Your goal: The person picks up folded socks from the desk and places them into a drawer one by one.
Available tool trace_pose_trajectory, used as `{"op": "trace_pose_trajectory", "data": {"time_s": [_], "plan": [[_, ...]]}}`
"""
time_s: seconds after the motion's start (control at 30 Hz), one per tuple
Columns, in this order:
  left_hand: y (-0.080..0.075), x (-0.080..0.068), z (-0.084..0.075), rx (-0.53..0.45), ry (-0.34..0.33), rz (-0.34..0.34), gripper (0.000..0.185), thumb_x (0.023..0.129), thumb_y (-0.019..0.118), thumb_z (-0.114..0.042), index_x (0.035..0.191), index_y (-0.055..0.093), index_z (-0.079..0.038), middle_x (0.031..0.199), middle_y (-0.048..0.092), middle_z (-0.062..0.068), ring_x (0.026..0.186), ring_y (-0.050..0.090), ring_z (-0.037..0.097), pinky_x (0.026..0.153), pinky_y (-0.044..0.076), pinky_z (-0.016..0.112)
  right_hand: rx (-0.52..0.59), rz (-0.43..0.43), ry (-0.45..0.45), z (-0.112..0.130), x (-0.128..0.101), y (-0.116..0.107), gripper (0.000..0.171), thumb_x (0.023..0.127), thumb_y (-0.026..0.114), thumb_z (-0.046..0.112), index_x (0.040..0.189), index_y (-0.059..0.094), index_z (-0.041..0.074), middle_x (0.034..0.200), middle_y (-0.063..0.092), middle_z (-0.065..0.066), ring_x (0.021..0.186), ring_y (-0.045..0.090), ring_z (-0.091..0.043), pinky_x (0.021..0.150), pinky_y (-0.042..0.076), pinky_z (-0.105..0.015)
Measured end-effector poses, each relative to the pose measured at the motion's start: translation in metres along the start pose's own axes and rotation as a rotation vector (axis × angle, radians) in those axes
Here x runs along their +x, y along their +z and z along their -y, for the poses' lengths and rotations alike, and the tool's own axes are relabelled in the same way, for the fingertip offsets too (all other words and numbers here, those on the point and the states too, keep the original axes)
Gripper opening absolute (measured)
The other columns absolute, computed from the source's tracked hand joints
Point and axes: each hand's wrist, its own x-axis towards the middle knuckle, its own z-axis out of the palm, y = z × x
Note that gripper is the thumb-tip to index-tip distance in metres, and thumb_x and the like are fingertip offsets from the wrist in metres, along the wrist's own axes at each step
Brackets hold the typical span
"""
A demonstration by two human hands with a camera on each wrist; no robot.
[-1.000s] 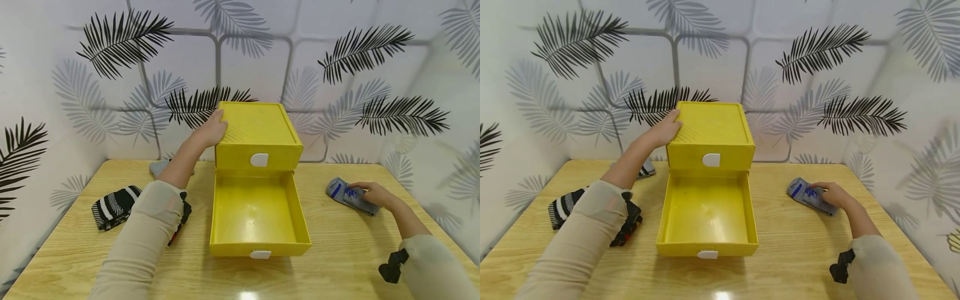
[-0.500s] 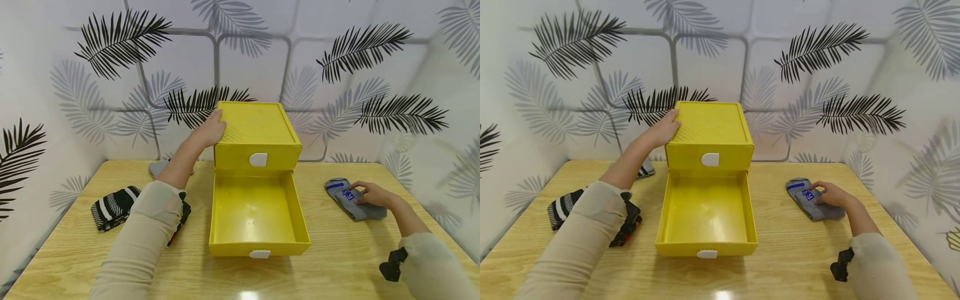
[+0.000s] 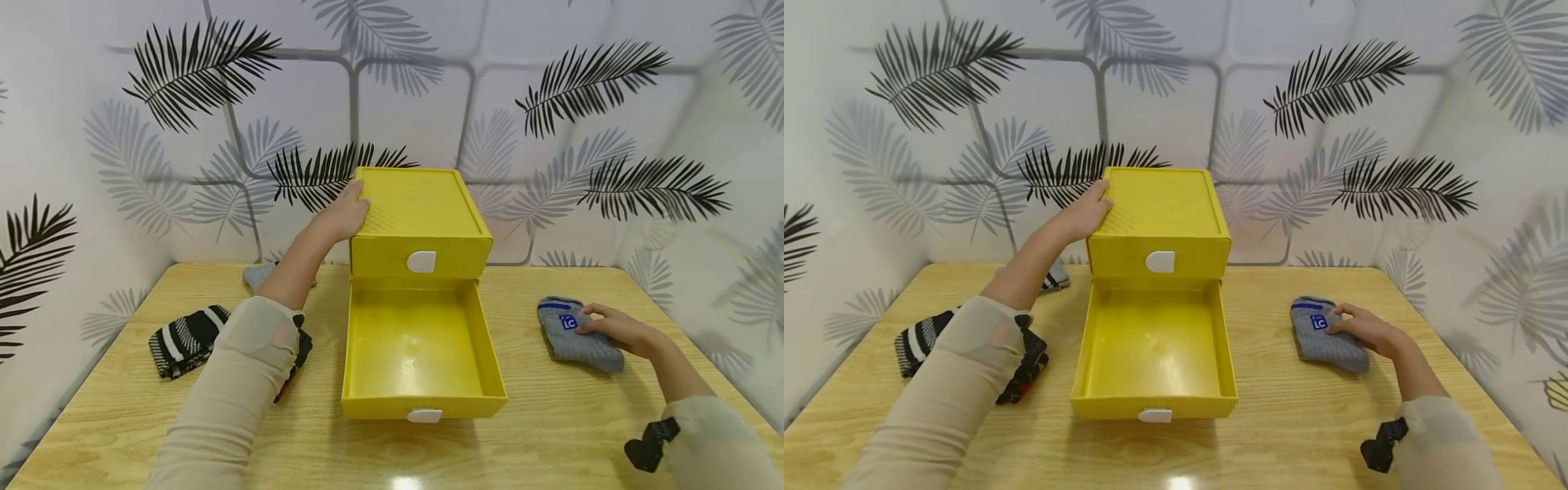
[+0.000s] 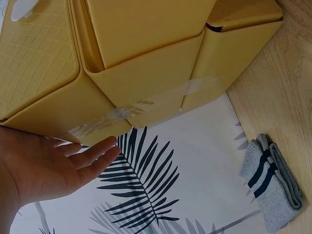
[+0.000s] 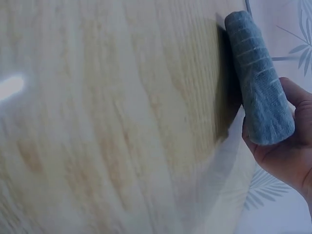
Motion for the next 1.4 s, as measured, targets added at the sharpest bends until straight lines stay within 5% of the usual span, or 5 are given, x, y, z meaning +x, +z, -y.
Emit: {"op": "trace_pose_trajectory", "data": {"time_s": [0.23, 0.5, 0.83, 1.07, 1.4], "plan": [[0.003, -0.001, 0.0, -0.019, -0.011, 0.017, 0.054, 0.101, 0.017, -0.032, 0.149, -0.003, -0.015, 0.152, -0.011, 0.0, 0.137, -0.007, 0.016, 0.108, 0.003, 0.043, 0.153, 0.037, 0.003, -0.01, -0.008, 0.0, 0.065, 0.093, 0.055, 0.016, 0.146, 0.02, 0.002, 0.108, 0.049, -0.006, 0.05, 0.027, -0.007, 0.048, 0.034, -0.023], [0.003, -0.001, 0.0, -0.01, 0.001, 0.006, 0.054, 0.101, 0.017, -0.031, 0.149, -0.002, -0.014, 0.152, -0.01, 0.002, 0.137, -0.007, 0.016, 0.109, 0.004, 0.041, 0.311, 0.058, -0.1, -0.014, -0.011, 0.0, 0.044, 0.093, 0.053, 0.007, 0.13, 0.047, 0.031, 0.098, 0.052, -0.001, 0.048, 0.019, -0.011, 0.044, 0.021, -0.026], [0.002, 0.001, -0.002, -0.006, 0.013, 0.008, 0.054, 0.102, 0.018, -0.031, 0.149, -0.002, -0.013, 0.152, -0.011, 0.002, 0.137, -0.007, 0.017, 0.109, 0.004, 0.04, 0.227, 0.001, -0.1, 0.006, -0.023, 0.001, 0.061, 0.095, 0.052, 0.013, 0.148, 0.024, 0.02, 0.139, 0.022, -0.008, 0.075, 0.048, -0.008, 0.064, 0.043, -0.026], [0.001, 0.0, -0.003, -0.005, 0.01, 0.01, 0.054, 0.102, 0.018, -0.031, 0.149, -0.003, -0.014, 0.152, -0.012, 0.001, 0.137, -0.008, 0.016, 0.109, 0.002, 0.04, 0.332, 0.048, -0.24, 0.033, -0.032, 0.006, 0.054, 0.095, 0.048, 0.005, 0.144, 0.032, 0.023, 0.123, 0.045, 0.011, 0.092, 0.059, -0.011, 0.068, 0.05, -0.03], [0.0, 0.0, -0.001, 0.001, -0.002, 0.01, 0.054, 0.102, 0.017, -0.031, 0.149, -0.003, -0.014, 0.152, -0.012, 0.002, 0.137, -0.008, 0.017, 0.109, 0.002, 0.04, 0.409, 0.128, -0.263, 0.087, -0.051, 0.025, 0.054, 0.095, 0.049, 0.004, 0.144, 0.034, 0.022, 0.123, 0.043, 0.007, 0.068, 0.05, -0.007, 0.057, 0.045, -0.023]]}}
